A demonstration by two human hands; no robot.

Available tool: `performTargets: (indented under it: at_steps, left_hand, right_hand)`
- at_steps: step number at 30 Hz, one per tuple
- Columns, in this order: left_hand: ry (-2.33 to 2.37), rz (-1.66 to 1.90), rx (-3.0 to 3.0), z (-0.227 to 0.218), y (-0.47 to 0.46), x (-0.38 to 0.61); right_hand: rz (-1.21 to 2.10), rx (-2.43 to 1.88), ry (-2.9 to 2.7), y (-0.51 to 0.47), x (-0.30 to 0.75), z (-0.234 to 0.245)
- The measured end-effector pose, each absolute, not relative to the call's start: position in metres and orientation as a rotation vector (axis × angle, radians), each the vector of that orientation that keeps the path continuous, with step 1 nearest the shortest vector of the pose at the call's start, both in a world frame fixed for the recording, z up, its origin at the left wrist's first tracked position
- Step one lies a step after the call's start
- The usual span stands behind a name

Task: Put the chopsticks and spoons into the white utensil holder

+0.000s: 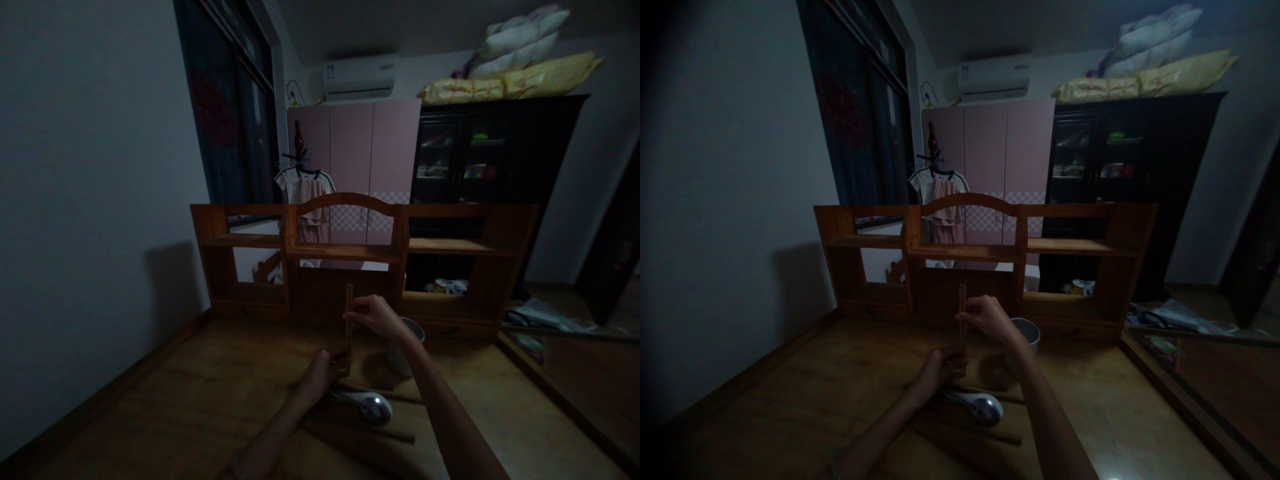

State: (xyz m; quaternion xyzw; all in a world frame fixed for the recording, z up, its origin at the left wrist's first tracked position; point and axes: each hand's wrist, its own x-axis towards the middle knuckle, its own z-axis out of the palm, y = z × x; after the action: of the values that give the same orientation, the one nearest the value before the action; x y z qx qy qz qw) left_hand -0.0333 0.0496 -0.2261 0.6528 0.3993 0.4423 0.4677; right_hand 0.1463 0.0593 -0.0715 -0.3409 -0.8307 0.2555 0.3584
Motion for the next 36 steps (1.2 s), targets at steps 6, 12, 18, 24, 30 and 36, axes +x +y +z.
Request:
performTargets:
  at_steps: [6, 12, 18, 24, 30, 36]
  left_hand:
    - [0.971, 1.092, 1.733, -0.222, 0.047, -0.036]
    - [0.979, 1.101, 1.610, -0.215, 0.044, -0.033]
    - [0.939, 1.106, 1.456, -0.217, 0.043, -0.030]
    - [0.975, 1.100, 1.540, -0.216, 0.040, -0.028]
    - [1.038, 1.109, 1.784, -0.213, 0.040, -0.030]
    - [1.022, 1.071, 1.684, -0.210, 0.038, -0.029]
  right_hand:
    - [0.672, -0.900, -2.143, 0.063, 0.149, -0.074]
    - [0.662, -0.874, -2.150, 0.061, 0.147, -0.073]
    - [0.706, -0.847, -2.168, 0.058, 0.146, -0.071]
    - [0.693, -0.866, -2.196, 0.053, 0.146, -0.067]
    - [0.664, -0.881, -2.199, 0.051, 0.149, -0.063]
    - [0.679, -0.889, -2.198, 0.055, 0.150, -0.065]
